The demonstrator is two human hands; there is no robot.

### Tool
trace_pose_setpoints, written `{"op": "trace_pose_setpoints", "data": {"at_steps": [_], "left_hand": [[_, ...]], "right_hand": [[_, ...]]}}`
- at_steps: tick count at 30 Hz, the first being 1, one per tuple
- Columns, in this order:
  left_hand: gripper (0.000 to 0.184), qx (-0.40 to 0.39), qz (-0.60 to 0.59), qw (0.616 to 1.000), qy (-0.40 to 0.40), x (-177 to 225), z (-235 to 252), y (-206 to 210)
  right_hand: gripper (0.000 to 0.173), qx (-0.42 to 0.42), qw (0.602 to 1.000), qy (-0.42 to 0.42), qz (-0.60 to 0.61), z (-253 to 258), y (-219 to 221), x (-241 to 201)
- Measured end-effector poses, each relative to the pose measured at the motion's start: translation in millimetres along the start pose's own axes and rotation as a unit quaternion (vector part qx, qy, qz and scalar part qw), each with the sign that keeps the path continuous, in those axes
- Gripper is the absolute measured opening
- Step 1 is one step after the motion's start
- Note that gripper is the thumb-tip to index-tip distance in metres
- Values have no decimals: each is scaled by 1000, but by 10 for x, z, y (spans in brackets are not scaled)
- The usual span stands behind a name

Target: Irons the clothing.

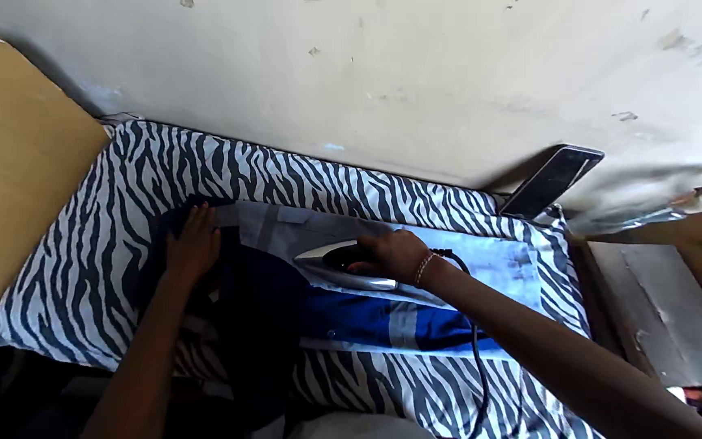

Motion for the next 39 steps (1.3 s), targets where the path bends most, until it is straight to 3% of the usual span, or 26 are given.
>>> {"op": "trace_pose_setpoints", "data": {"at_steps": [2,5,8,11,15,19,22,27,29,32,35,39], "left_hand": [[50,3,13,1000,10,487,13,-271],[52,88,7,987,137,1064,60,-94],[57,94,15,984,149,900,24,390],[60,120,2,983,136,672,-32,513],[62,118,-14,985,122,655,-35,513],[62,83,-5,988,128,612,-17,474],[61,81,2,988,128,574,1,489],[61,86,1,989,121,609,1,485],[61,88,-3,988,123,611,6,471],[60,71,-19,988,138,611,-12,340],[58,93,-34,986,134,861,-74,75],[53,141,-88,968,188,1546,-28,118]], "right_hand": [[63,-15,999,-43,-16,-34,22,12],[62,-7,997,-75,-15,-145,81,46],[63,-6,999,-42,-8,-361,146,214],[61,18,1000,-1,3,-488,167,383],[60,26,997,42,52,-389,183,26],[54,20,993,24,117,-318,292,-201],[52,89,990,41,100,-568,347,233],[54,217,955,197,49,-1195,283,1423],[51,212,944,245,67,-1424,203,1768],[40,196,933,243,178,-1795,174,2161],[46,230,902,291,223,-1901,56,1818],[63,194,902,320,216,-1213,84,489]]}}
Point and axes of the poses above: each hand's wrist, its own z-axis towards the middle knuckle, its own y-axis out of the palm, x = y × z, the point moved 1 cm from there along z, towards the middle knuckle, and after that the axes turned 14 degrees about z, right-handed, at the moved point
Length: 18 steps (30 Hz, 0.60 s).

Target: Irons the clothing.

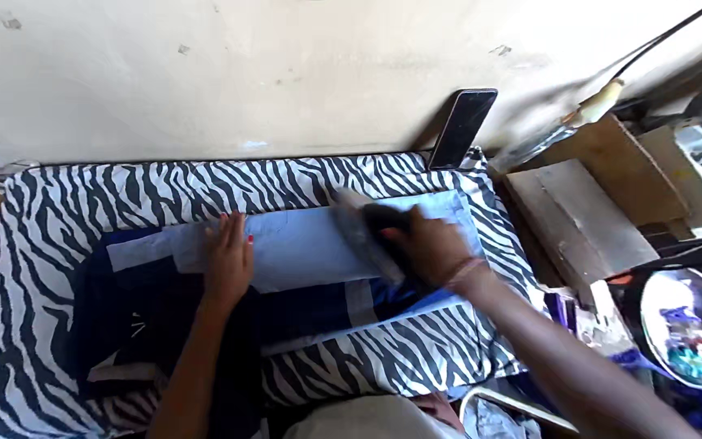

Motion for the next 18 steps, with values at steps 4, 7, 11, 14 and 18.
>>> {"op": "trace_pose_setpoints", "data": {"at_steps": [4,7,11,14,18], "left_hand": [[60,10,58,998,-1,58,13,447],[62,2,68,998,-3,15,-38,475],[64,15,63,998,4,-2,-32,468],[65,-5,64,998,-1,-22,-44,444],[66,-16,71,997,-8,-45,-32,429]], "right_hand": [[55,-84,996,-24,23,213,730,-903],[48,-41,998,-8,44,405,668,-781],[49,19,997,71,18,416,220,24],[50,78,986,144,8,371,-84,765],[52,176,972,151,38,402,-341,1363]]}}
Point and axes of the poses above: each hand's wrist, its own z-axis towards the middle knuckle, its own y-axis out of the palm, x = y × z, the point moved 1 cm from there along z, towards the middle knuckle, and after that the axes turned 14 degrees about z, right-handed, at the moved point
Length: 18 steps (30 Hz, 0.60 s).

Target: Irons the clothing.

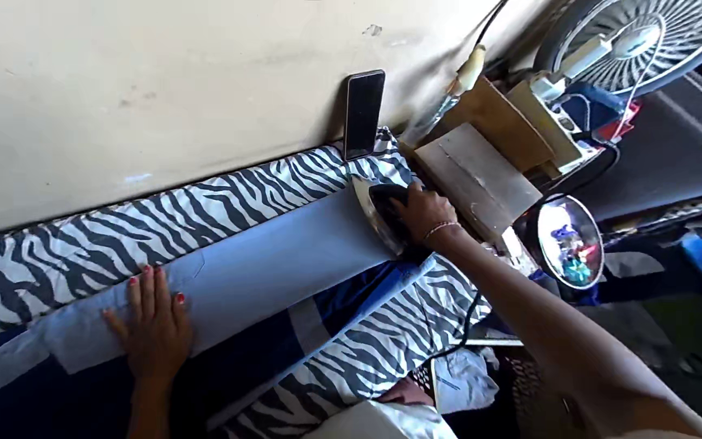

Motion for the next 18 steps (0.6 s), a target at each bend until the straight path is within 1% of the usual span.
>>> {"op": "trace_pose_setpoints", "data": {"at_steps": [2,4,5,6,7,8,10,11,12,13,14,15,16,18], "left_hand": [[66,6,1,1000,-1,22,22,-14],[67,5,-6,1000,3,40,-2,-30],[68,-8,-9,1000,-3,59,-44,-65],[69,-29,-5,999,-18,107,-136,-138],[72,-62,3,997,-44,175,-307,-254],[74,-101,13,992,-75,259,-545,-397],[72,-143,28,983,-113,406,-1076,-700],[68,-151,18,980,-131,449,-1336,-856],[60,-134,-2,979,-155,473,-1581,-987],[48,-101,-29,976,-192,478,-1797,-1111],[38,-62,-55,967,-241,466,-1976,-1227],[34,-28,-70,952,-296,436,-2112,-1321],[35,-8,-79,934,-348,380,-2200,-1379],[46,1,-106,897,-428,259,-2275,-1393]], "right_hand": [[49,4,999,-46,9,125,-42,74],[42,-39,991,-127,-23,234,-77,179],[37,-70,982,-165,-59,273,-96,202],[36,-98,973,-186,-91,299,-121,193],[38,-112,969,-187,-114,326,-129,170],[41,-110,970,-179,-120,367,-111,161],[43,-70,976,-177,-101,506,-42,127],[43,-62,976,-185,-98,574,-11,83],[43,-69,973,-197,-100,630,4,41],[44,-87,968,-210,-105,664,1,-8],[48,-111,963,-221,-107,654,-24,-83],[54,-134,957,-232,-110,589,-66,-215],[61,-142,951,-252,-108,454,-99,-414],[68,-133,935,-315,-92,-73,-67,-944]]}}
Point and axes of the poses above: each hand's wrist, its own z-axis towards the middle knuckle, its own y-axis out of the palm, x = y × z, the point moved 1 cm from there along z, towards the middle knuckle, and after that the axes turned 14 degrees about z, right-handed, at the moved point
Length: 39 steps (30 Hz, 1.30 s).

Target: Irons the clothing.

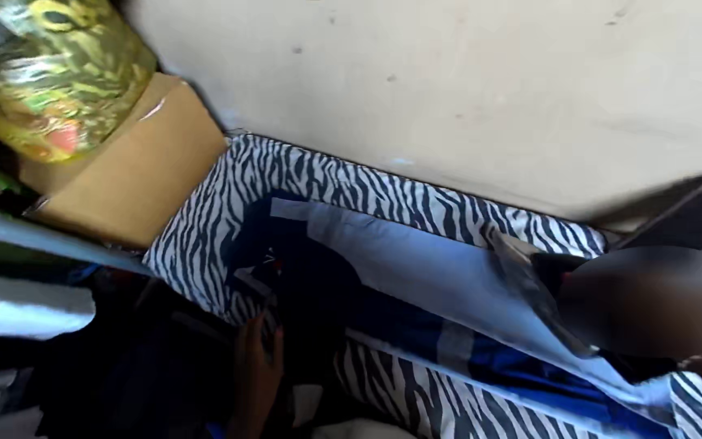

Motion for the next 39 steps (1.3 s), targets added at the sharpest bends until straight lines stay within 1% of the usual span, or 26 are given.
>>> {"op": "trace_pose_setpoints", "data": {"at_steps": [1,3,5,7,9,11,13,16,19,21,23,26,28,30,32,33,35,36,37,38,39], "left_hand": [[51,-17,-26,999,-29,-19,35,10],[53,-55,-74,994,-64,36,149,56],[45,-112,-78,986,-92,114,239,62],[34,-136,-60,983,-108,118,287,26],[29,-131,-64,983,-115,39,288,0],[25,-117,-100,980,-123,-82,243,30],[22,-99,-151,975,-131,-207,191,19],[19,-71,-194,970,-125,-266,126,-27],[17,-6,-137,988,-69,-111,68,-134],[18,32,-90,995,-9,87,-7,-203],[23,23,-73,996,41,299,-70,-224],[27,-21,-93,992,79,464,-73,-131],[26,-38,-126,989,62,437,-43,-108],[24,12,-119,993,22,324,5,-92],[25,40,-94,995,-11,207,120,-75],[26,28,-89,995,-22,185,200,-52],[32,-51,-69,995,-45,251,371,-3],[36,-95,-41,993,-51,326,455,34],[45,-139,-6,988,-62,420,531,70],[59,-179,28,980,-78,521,594,99],[70,-206,59,972,-96,617,646,117]], "right_hand": [[68,7,999,-39,4,-77,59,-423],[66,-19,994,-112,5,-132,233,-1255],[66,-99,984,-145,-3,-68,478,-2026],[66,-179,971,-160,-11,65,825,-2712],[63,-210,961,-178,4,245,1227,-3239],[61,-214,959,-185,17,368,1508,-3522],[58,-220,955,-197,6,364,1552,-3526],[59,-229,954,-191,-39,211,1391,-3038],[59,-229,955,-166,-94,9,1219,-2506],[59,-228,952,-169,-118,-45,1183,-2393],[58,-227,952,-176,-104,-61,1214,-2533],[57,-216,955,-195,-62,45,1379,-2996],[55,-198,956,-216,-31,166,1540,-3236],[52,-201,952,-228,-21,212,1599,-3341],[52,-218,948,-233,-24,203,1544,-3270],[53,-224,945,-234,-34,193,1504,-3184],[55,-227,943,-238,-56,159,1461,-3004],[55,-228,943,-234,-62,135,1450,-2951],[56,-231,944,-224,-67,113,1438,-2930],[56,-234,945,-215,-71,93,1428,-2931],[56,-235,946,-210,-74,79,1422,-2936]]}}
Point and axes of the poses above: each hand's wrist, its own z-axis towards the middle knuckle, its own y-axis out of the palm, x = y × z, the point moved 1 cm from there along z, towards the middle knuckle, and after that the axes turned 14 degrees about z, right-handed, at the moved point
